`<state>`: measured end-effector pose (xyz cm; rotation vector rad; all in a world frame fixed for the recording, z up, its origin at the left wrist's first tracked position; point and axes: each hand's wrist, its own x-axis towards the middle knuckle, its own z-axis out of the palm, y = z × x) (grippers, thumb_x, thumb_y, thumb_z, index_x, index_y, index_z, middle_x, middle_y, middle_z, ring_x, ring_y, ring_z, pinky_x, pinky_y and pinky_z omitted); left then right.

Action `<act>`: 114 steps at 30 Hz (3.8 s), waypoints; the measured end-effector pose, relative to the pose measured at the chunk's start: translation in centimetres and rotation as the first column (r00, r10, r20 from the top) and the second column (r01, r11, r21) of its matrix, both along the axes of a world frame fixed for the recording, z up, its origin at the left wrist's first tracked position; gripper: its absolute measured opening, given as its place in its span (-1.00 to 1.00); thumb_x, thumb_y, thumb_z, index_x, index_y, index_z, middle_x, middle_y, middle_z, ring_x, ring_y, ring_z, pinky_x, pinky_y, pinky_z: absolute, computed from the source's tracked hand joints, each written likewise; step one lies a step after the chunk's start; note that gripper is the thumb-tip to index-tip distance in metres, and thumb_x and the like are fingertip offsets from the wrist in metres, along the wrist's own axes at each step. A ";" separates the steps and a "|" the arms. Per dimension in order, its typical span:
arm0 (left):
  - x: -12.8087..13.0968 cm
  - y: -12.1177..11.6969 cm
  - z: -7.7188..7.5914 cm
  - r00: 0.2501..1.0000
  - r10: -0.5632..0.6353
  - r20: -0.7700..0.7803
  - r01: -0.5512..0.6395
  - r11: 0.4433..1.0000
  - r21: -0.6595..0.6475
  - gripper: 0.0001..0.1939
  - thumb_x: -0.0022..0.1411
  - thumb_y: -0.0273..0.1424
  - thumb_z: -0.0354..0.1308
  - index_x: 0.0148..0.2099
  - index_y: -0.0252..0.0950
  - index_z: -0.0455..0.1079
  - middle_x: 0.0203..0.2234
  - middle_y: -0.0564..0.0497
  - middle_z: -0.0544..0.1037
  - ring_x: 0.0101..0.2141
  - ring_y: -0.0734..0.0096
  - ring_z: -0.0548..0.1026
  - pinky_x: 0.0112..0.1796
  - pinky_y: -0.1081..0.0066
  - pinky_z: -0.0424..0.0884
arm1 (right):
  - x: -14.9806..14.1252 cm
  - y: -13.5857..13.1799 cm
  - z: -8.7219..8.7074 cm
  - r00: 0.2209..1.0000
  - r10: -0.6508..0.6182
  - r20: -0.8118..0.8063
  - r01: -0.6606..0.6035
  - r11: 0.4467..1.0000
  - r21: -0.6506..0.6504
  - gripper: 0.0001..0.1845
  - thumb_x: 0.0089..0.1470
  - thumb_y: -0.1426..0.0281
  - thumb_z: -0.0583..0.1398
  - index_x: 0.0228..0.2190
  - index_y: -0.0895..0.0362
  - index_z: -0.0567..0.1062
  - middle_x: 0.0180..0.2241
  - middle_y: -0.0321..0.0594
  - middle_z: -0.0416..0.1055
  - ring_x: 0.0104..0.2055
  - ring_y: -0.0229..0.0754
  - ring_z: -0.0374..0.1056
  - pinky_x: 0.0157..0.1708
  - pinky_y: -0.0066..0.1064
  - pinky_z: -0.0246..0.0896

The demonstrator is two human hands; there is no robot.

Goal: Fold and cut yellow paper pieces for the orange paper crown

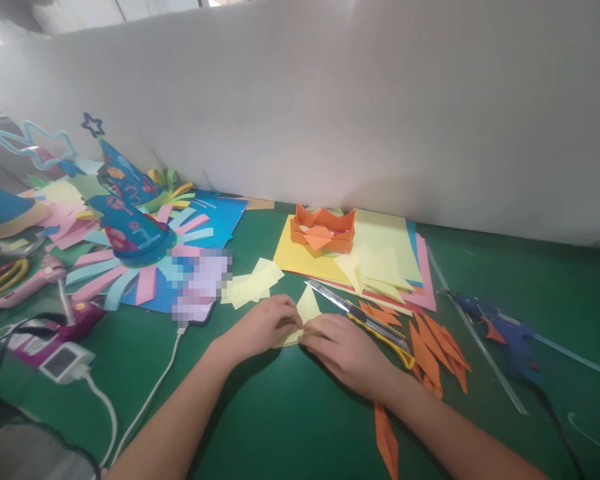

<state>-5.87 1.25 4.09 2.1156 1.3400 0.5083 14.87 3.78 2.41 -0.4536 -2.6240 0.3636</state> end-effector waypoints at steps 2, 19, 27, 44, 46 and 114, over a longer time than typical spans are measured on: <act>0.0 0.0 0.1 1.000 0.001 0.001 -0.001 1.000 0.009 -0.80 0.21 -0.55 0.00 -0.29 -0.27 0.45 -0.30 0.00 0.44 -0.26 0.42 0.42 -0.24 0.46 0.33 | -0.3 -0.2 -0.2 0.998 0.051 0.047 -0.053 0.998 0.022 -0.75 0.24 0.47 -0.02 -0.18 0.15 0.43 -0.29 -0.13 0.41 -0.23 -0.17 0.28 -0.24 -0.31 0.18; -0.5 -0.5 0.8 0.998 0.003 -0.061 -0.009 0.996 -0.087 -0.78 0.24 -0.49 -0.01 -0.18 -0.22 0.46 -0.29 0.00 0.41 -0.27 0.39 0.42 -0.25 0.44 0.31 | -0.3 0.0 -1.0 0.995 0.061 0.081 -0.061 0.998 0.005 -0.71 0.25 0.48 -0.05 -0.08 0.17 0.39 -0.21 -0.09 0.41 -0.14 -0.14 0.29 -0.15 -0.26 0.22; -0.5 -0.6 0.8 0.998 0.002 -0.056 -0.007 0.996 -0.092 -0.71 0.24 -0.51 -0.06 -0.12 -0.20 0.44 -0.27 0.00 0.40 -0.26 0.39 0.41 -0.24 0.44 0.31 | 0.1 0.3 -0.4 0.997 0.001 0.073 0.004 0.998 -0.069 -0.74 0.21 0.46 0.02 -0.11 0.14 0.42 -0.19 -0.07 0.41 -0.12 -0.13 0.34 -0.14 -0.26 0.30; -0.5 -0.7 0.7 0.998 -0.062 -0.010 0.062 0.998 -0.026 -0.61 0.22 -0.59 -0.13 -0.03 -0.19 0.39 -0.05 -0.04 0.36 -0.14 0.37 0.40 -0.13 0.39 0.34 | 1.2 0.9 -0.5 0.997 -0.032 0.065 0.033 0.999 -0.012 -0.67 0.20 0.45 0.04 -0.02 0.15 0.42 -0.01 -0.07 0.41 0.04 -0.11 0.33 0.01 -0.21 0.32; -0.5 -0.7 0.6 0.998 -0.057 -0.004 0.057 0.998 -0.040 -0.64 0.21 -0.57 -0.09 -0.04 -0.19 0.40 -0.05 -0.03 0.36 -0.13 0.36 0.40 -0.11 0.38 0.33 | 1.2 1.0 -0.5 0.997 -0.029 0.065 0.029 1.000 -0.003 -0.67 0.21 0.45 0.03 -0.02 0.15 0.42 -0.01 -0.07 0.41 0.04 -0.12 0.32 0.00 -0.21 0.32; -1.8 0.4 0.6 0.980 -0.200 0.023 0.200 0.955 -0.221 -0.52 0.16 -0.55 0.06 0.12 -0.11 0.30 0.25 0.06 0.11 0.16 0.30 0.21 0.08 0.37 0.19 | 0.3 -0.7 -0.3 0.966 -0.001 0.260 -0.034 0.991 0.129 -0.72 0.22 0.40 0.03 -0.09 0.23 0.40 -0.32 -0.10 0.35 -0.28 -0.11 0.23 -0.31 -0.27 0.15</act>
